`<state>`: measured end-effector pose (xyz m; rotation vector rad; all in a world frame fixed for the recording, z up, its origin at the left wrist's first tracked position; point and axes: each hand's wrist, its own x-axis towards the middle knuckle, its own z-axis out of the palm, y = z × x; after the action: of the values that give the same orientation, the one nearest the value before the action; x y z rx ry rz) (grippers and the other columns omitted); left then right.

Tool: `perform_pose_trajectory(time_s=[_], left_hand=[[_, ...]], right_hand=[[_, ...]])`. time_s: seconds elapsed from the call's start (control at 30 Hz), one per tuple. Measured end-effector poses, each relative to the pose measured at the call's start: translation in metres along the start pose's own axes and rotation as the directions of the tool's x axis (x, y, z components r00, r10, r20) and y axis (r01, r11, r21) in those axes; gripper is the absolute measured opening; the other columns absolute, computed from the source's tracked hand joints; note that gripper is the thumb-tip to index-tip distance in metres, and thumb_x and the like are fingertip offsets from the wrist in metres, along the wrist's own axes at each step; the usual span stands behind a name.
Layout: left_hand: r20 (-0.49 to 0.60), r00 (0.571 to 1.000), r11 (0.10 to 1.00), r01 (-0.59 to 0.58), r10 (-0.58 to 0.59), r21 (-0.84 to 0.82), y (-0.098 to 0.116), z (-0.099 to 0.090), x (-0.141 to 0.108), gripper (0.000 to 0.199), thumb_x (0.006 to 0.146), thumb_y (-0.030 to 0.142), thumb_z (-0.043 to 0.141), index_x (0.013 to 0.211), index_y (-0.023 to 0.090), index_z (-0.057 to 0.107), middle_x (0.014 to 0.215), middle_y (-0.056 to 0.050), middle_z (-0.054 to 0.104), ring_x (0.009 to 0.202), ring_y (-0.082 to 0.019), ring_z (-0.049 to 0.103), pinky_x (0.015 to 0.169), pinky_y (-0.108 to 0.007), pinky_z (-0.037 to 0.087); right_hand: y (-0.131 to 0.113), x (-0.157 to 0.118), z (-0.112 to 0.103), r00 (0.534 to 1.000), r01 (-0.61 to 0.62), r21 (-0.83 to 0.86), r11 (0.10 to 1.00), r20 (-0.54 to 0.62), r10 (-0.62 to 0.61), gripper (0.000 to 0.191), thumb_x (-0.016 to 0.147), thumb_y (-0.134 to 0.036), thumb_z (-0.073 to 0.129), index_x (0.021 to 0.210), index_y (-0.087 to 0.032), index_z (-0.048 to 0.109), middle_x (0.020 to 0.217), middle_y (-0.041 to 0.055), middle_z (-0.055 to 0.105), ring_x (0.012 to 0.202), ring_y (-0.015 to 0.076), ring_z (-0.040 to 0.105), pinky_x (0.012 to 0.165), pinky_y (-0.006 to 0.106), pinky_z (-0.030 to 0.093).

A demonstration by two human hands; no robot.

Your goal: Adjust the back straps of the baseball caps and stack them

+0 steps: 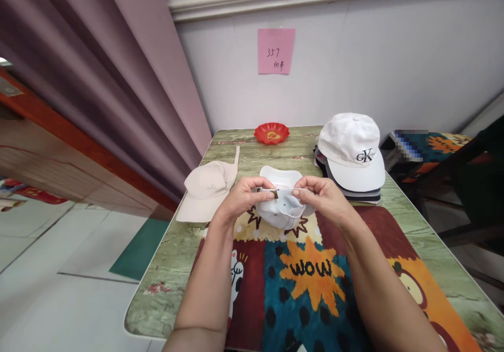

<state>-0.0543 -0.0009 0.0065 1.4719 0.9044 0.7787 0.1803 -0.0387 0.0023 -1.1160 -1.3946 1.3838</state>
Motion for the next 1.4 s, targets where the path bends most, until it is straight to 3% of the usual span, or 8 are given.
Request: perform_pose_trajectory(time_s=[0.37, 0.47, 0.63, 0.8, 1.0, 1.17, 1.3, 1.4], left_hand=[[0.044, 0.998, 0.995, -0.056, 0.053, 0.079, 0.0, -0.002, 0.0, 0.024, 0.075, 0.035, 0.081, 0.084, 0.014, 0.075, 0.086, -0.005, 0.069, 0.08, -0.017, 0.061, 0.073, -0.026, 0.045], [0.1, 0.994, 0.993, -0.057, 0.047, 0.1, 0.0, -0.005, -0.002, 0.026, 0.08, 0.037, 0.079, 0.094, 0.016, 0.076, 0.098, -0.007, 0.073, 0.09, -0.019, 0.064, 0.079, -0.028, 0.048], [0.071, 0.994, 0.989, -0.086, 0.078, 0.122, -0.001, -0.021, -0.006, 0.031, 0.091, 0.043, 0.066, 0.109, 0.019, 0.075, 0.108, -0.01, 0.075, 0.106, -0.024, 0.067, 0.094, -0.033, 0.049], [-0.147, 0.989, 0.929, 0.039, 0.017, 0.369, -0.019, -0.046, -0.006, 0.025, 0.084, 0.033, 0.067, 0.103, 0.02, 0.078, 0.116, -0.011, 0.074, 0.114, -0.031, 0.065, 0.107, -0.045, 0.045], [-0.008, 0.999, 0.933, -0.032, 0.038, 0.359, -0.032, -0.049, -0.001, 0.051, 0.066, 0.015, 0.075, 0.116, 0.028, 0.078, 0.137, -0.01, 0.066, 0.133, -0.035, 0.055, 0.118, -0.049, 0.037], [0.044, 0.998, 0.915, -0.055, 0.041, 0.4, -0.018, -0.038, -0.002, 0.016, 0.07, 0.017, 0.075, 0.084, 0.023, 0.081, 0.134, -0.012, 0.068, 0.134, -0.036, 0.056, 0.115, -0.049, 0.041], [-0.044, 0.99, 0.985, -0.125, 0.131, 0.115, -0.01, -0.033, -0.008, 0.017, 0.075, 0.027, 0.08, 0.09, 0.02, 0.081, 0.115, -0.012, 0.076, 0.114, -0.032, 0.068, 0.098, -0.041, 0.054], [-0.226, 0.96, 0.944, -0.222, 0.168, -0.242, -0.012, -0.026, -0.01, 0.029, 0.068, 0.029, 0.088, 0.093, 0.019, 0.079, 0.092, -0.007, 0.079, 0.094, -0.029, 0.074, 0.082, -0.035, 0.059]], right_hand=[[-0.001, -0.002, -0.014, 0.992, 0.037, -0.122, 0.992, 0.122, -0.022, 0.042, 0.086, -0.058, 0.071, 0.086, -0.016, 0.072, 0.075, 0.0022, 0.067, 0.063, 0.0132, 0.056, 0.058, 0.024, 0.044], [0.001, -0.003, -0.029, 0.998, 0.057, -0.278, 0.959, 0.049, -0.045, 0.043, 0.094, -0.057, 0.058, 0.097, -0.018, 0.075, 0.09, 0.0056, 0.075, 0.082, 0.0198, 0.067, 0.071, 0.028, 0.05], [0.02, 0.0, -0.055, 0.997, -0.014, -0.728, 0.686, -0.061, -0.045, 0.031, 0.093, -0.031, 0.056, 0.117, -0.025, 0.075, 0.118, 0.0064, 0.076, 0.109, 0.0291, 0.069, 0.094, 0.039, 0.051], [0.032, 0.002, -0.061, 0.999, 0.028, -0.875, 0.483, 0.04, 0.015, 0.07, 0.078, -0.009, 0.06, 0.145, -0.028, 0.058, 0.143, 0.0085, 0.063, 0.126, 0.0306, 0.063, 0.106, 0.043, 0.049], [0.042, 0.008, -0.053, 0.98, 0.149, -0.834, 0.531, 0.195, 0.03, 0.071, 0.073, -0.015, 0.077, 0.141, -0.032, 0.063, 0.155, 0.0094, 0.05, 0.131, 0.0305, 0.06, 0.112, 0.043, 0.047], [0.036, 0.01, -0.049, 0.978, 0.209, -0.78, 0.59, 0.177, -0.112, 0.027, 0.091, -0.023, 0.063, 0.106, -0.034, 0.082, 0.14, 0.0061, 0.064, 0.119, 0.0286, 0.068, 0.107, 0.046, 0.05], [0.014, 0.003, -0.041, 0.953, 0.3, -0.427, 0.853, 0.103, -0.284, 0.022, 0.095, -0.038, 0.063, 0.102, -0.028, 0.081, 0.119, 0.0055, 0.075, 0.111, 0.0261, 0.07, 0.098, 0.04, 0.053], [0.004, -0.003, -0.033, 0.955, 0.288, -0.063, 0.956, -0.061, -0.291, 0.024, 0.091, -0.045, 0.069, 0.097, -0.024, 0.079, 0.092, 0.0032, 0.078, 0.088, 0.0221, 0.071, 0.081, 0.034, 0.057]])
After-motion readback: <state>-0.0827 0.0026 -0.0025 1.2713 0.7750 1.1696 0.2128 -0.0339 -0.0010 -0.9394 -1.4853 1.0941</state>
